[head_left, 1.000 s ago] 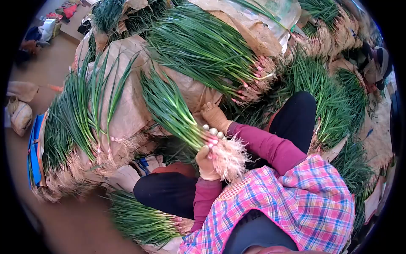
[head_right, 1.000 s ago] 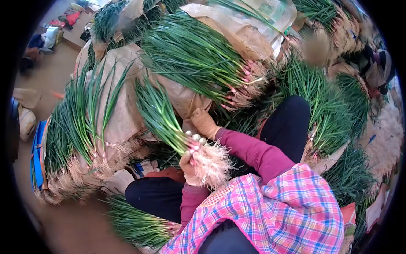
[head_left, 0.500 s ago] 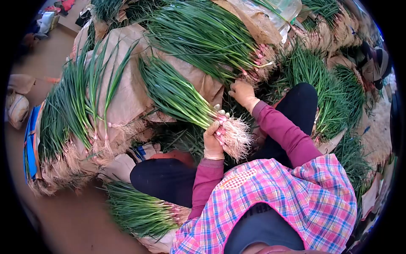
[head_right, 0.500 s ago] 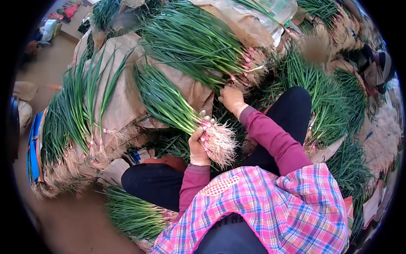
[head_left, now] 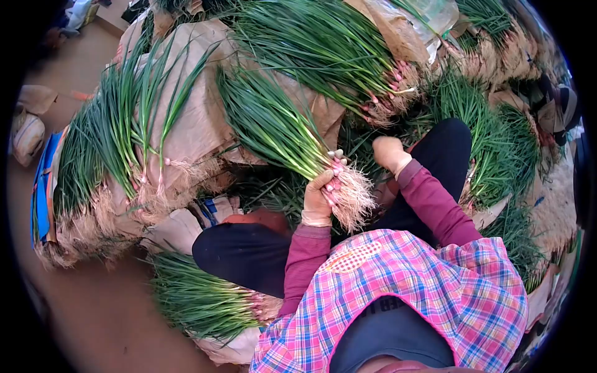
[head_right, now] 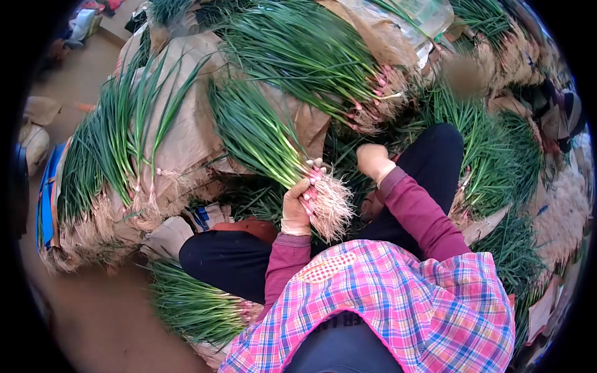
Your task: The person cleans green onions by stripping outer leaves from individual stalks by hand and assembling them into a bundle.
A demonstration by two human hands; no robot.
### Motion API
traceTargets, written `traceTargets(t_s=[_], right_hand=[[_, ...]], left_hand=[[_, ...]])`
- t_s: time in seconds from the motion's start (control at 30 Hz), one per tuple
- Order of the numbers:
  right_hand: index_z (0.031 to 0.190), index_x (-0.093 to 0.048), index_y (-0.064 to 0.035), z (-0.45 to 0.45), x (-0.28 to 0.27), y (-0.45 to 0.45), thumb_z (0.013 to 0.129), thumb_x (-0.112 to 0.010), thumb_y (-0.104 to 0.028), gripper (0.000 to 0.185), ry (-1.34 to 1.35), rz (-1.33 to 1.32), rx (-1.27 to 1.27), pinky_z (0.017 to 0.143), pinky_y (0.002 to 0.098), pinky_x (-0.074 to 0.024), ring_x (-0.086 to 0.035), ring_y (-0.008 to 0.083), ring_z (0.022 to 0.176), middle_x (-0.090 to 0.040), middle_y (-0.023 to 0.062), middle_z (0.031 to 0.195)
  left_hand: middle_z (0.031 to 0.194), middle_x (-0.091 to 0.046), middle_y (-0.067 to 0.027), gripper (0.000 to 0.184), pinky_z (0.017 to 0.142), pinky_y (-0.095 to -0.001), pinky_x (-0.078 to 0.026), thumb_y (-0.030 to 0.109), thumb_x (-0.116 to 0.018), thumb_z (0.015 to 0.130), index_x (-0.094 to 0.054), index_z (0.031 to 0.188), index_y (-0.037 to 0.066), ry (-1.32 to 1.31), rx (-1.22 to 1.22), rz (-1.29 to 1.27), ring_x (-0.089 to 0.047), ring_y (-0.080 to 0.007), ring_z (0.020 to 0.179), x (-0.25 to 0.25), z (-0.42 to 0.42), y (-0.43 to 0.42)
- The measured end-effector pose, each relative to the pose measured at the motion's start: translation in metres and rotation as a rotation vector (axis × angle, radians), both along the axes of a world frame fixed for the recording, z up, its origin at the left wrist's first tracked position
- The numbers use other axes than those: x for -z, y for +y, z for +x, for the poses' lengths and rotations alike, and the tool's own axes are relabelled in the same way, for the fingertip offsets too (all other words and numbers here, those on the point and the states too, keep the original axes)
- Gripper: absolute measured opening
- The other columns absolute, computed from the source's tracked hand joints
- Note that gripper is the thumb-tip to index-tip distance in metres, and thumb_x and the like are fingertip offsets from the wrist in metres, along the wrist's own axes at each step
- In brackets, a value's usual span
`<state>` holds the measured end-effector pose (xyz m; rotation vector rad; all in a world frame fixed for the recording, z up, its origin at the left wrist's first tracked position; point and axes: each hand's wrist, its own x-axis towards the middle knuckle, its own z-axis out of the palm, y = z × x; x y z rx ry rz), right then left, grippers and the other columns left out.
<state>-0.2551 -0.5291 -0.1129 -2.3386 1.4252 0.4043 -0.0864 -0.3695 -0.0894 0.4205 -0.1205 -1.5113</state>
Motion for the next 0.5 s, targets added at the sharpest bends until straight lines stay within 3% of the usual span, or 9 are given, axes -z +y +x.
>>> traceTargets(t_s=[0.03, 0.07, 0.1, 0.17, 0.23, 0.27, 0.37, 0.43, 0.5], right_hand=[[0.087, -0.07, -0.004, -0.002, 0.004, 0.003, 0.078, -0.065, -0.035, 0.033, 0.079, 0.07, -0.121, 0.076, 0.0422, -0.0525, -0.066, 0.0342, 0.088, -0.069, 0.018, 0.087], [0.089, -0.071, -0.004, 0.012, -0.025, 0.014, 0.08, -0.065, -0.036, 0.034, -0.229, 0.15, -0.026, 0.075, 0.0411, -0.0518, -0.067, 0.0299, 0.084, -0.068, 0.0176, 0.087], [0.097, -0.071, -0.0057, 0.025, -0.014, 0.014, 0.082, -0.067, -0.035, 0.034, -0.615, 0.239, 0.099, 0.071, 0.0374, -0.053, -0.068, 0.026, 0.081, -0.07, 0.0132, 0.091], [0.098, -0.067, -0.0056, 0.064, -0.031, 0.026, 0.087, -0.067, -0.022, 0.02, -1.21, 0.578, 0.474, 0.054, 0.0255, -0.0472, -0.058, 0.0083, 0.062, -0.065, 0.0044, 0.078], [0.093, -0.066, -0.0055, 0.09, 0.004, 0.018, 0.088, -0.065, -0.021, 0.016, -1.185, 0.478, 0.393, 0.048, 0.0248, -0.0441, -0.054, 0.0086, 0.054, -0.063, 0.0028, 0.072], [0.091, -0.065, -0.0052, 0.098, 0.002, 0.022, 0.088, -0.064, -0.017, 0.013, -1.172, 0.461, 0.409, 0.045, 0.0249, -0.0426, -0.052, 0.0086, 0.052, -0.061, 0.0017, 0.069], [0.085, -0.061, -0.0064, 0.097, -0.006, 0.036, 0.091, -0.059, -0.014, 0.009, -1.241, 0.586, 0.631, 0.041, 0.025, -0.0395, -0.05, 0.0087, 0.048, -0.055, 0.0003, 0.063], [0.086, -0.058, -0.0083, 0.084, 0.008, 0.032, 0.092, -0.056, -0.015, 0.009, -1.377, 1.005, 0.868, 0.04, 0.0262, -0.0401, -0.052, 0.0115, 0.049, -0.054, 0.0003, 0.064], [0.088, -0.056, -0.009, 0.077, 0.006, 0.033, 0.093, -0.053, -0.013, 0.006, -1.38, 1.05, 0.982, 0.04, 0.0266, -0.0414, -0.053, 0.0131, 0.049, -0.054, 0.0003, 0.067]], left_hand=[[0.128, -0.055, -0.0178, 0.051, 0.104, -0.0375, -0.042, 0.0, -0.062, 0.078, -0.049, 0.127, -0.002, -0.008, 0.016, -0.014, -0.055, -0.0272, 0.116, -0.001, 0.001, 0.0], [0.128, -0.055, -0.0178, 0.051, 0.104, -0.0375, -0.042, 0.0, -0.062, 0.078, -0.049, 0.127, -0.002, -0.009, 0.011, -0.02, -0.055, -0.0272, 0.116, 0.0, 0.003, -0.002], [0.127, -0.056, -0.0175, 0.05, 0.104, -0.0373, -0.042, 0.0, -0.062, 0.078, -0.049, 0.127, -0.002, -0.021, 0.013, -0.009, -0.055, -0.0267, 0.116, 0.002, 0.004, -0.003], [0.116, -0.062, -0.0155, 0.047, 0.095, -0.0342, -0.048, -0.001, -0.062, 0.079, -0.051, 0.125, -0.002, -0.033, 0.001, 0.084, -0.061, -0.0234, 0.105, -0.002, -0.004, 0.002], [0.106, -0.065, -0.0134, 0.042, 0.08, -0.0284, -0.053, -0.001, -0.062, 0.08, -0.053, 0.122, -0.003, -0.076, 0.049, 0.117, -0.064, -0.019, 0.086, 0.021, -0.004, 0.004], [0.094, -0.067, -0.0104, 0.037, 0.065, -0.0232, -0.051, -0.001, -0.063, 0.081, -0.056, 0.117, -0.004, -0.118, 0.099, 0.136, -0.061, -0.014, 0.068, 0.033, 0.001, 0.008], [0.09, -0.067, -0.0095, 0.033, 0.06, -0.0224, -0.05, -0.001, -0.064, 0.081, -0.058, 0.112, -0.005, -0.131, -0.06, 0.251, -0.059, -0.0122, 0.063, 0.001, -0.01, 0.008], [0.087, -0.067, -0.0086, 0.031, 0.058, -0.0226, -0.049, 0.0, -0.063, 0.081, -0.059, 0.111, -0.004, -0.114, -0.025, 0.23, -0.058, -0.0109, 0.062, 0.014, -0.003, 0.01], [0.088, -0.066, -0.008, 0.031, 0.057, -0.0214, -0.047, 0.0, -0.062, 0.081, -0.059, 0.111, -0.004, -0.063, 0.056, 0.171, -0.056, -0.0097, 0.06, 0.008, -0.002, 0.007]])
